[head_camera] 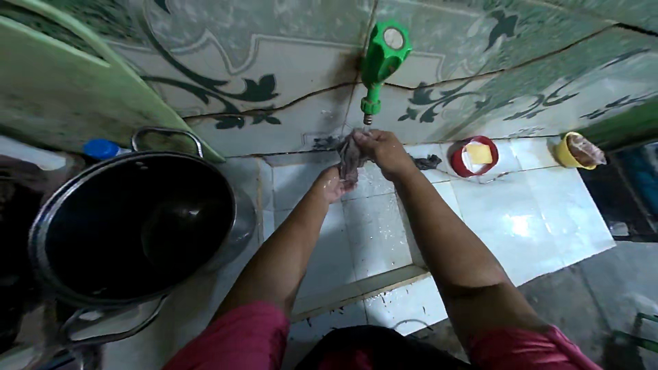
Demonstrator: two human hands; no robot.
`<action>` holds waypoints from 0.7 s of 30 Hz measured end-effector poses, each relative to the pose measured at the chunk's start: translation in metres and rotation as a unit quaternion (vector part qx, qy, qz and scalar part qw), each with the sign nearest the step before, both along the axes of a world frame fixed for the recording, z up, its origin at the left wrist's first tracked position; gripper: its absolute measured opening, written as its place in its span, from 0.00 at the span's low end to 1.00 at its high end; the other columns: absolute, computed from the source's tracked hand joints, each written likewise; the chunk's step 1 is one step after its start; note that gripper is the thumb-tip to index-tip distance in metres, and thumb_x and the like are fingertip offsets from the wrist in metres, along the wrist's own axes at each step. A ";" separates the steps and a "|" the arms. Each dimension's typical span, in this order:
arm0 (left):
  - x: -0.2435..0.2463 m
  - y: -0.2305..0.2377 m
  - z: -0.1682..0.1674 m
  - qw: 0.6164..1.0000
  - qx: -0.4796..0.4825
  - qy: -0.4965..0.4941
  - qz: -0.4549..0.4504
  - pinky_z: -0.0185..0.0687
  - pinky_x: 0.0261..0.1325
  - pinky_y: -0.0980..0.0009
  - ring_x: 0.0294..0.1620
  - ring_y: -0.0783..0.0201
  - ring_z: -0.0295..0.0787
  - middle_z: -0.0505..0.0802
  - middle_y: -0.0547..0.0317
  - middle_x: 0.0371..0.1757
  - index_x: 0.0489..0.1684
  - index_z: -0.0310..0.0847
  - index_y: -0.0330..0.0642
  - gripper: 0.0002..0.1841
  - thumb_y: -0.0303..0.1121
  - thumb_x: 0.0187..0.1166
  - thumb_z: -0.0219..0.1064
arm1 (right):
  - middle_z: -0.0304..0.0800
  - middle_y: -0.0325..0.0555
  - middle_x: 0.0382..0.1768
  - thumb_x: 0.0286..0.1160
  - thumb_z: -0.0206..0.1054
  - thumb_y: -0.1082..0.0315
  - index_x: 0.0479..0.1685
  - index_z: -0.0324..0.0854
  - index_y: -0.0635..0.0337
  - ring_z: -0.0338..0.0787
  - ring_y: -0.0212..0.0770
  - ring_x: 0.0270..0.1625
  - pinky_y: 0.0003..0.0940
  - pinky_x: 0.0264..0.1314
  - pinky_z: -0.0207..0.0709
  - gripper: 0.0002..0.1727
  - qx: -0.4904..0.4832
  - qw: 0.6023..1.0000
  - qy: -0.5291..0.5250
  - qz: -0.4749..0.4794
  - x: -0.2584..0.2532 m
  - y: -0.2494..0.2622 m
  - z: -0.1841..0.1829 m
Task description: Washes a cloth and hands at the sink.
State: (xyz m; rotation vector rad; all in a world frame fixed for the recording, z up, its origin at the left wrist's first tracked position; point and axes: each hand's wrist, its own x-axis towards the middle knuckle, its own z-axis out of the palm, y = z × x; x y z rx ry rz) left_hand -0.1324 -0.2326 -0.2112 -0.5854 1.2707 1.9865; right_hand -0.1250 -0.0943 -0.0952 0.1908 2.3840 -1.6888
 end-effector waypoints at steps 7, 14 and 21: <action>0.019 0.008 0.017 0.960 0.225 0.132 0.103 0.80 0.72 0.49 0.71 0.54 0.82 0.84 0.52 0.72 0.85 0.61 0.51 0.43 0.71 0.84 0.24 | 0.84 0.46 0.41 0.89 0.56 0.71 0.57 0.78 0.66 0.85 0.35 0.37 0.35 0.43 0.84 0.10 -0.088 0.995 -0.007 -0.047 0.004 0.001 -0.015; -0.009 0.012 0.062 0.936 -0.153 0.308 -0.071 0.88 0.56 0.55 0.50 0.56 0.90 0.91 0.43 0.54 0.70 0.77 0.33 0.27 0.35 0.74 0.77 | 0.78 0.54 0.68 0.68 0.68 0.80 0.88 0.53 0.56 0.87 0.42 0.56 0.39 0.54 0.85 0.44 -0.164 0.985 -0.055 -0.006 0.031 0.010 -0.031; -0.015 0.018 0.096 0.739 -0.250 0.597 -0.187 0.78 0.73 0.51 0.66 0.49 0.86 0.90 0.39 0.60 0.52 0.88 0.30 0.16 0.32 0.72 0.76 | 0.87 0.40 0.28 0.70 0.56 0.83 0.47 0.76 0.57 0.87 0.36 0.29 0.37 0.36 0.85 0.13 -0.378 0.925 -0.024 -0.024 0.034 -0.005 -0.043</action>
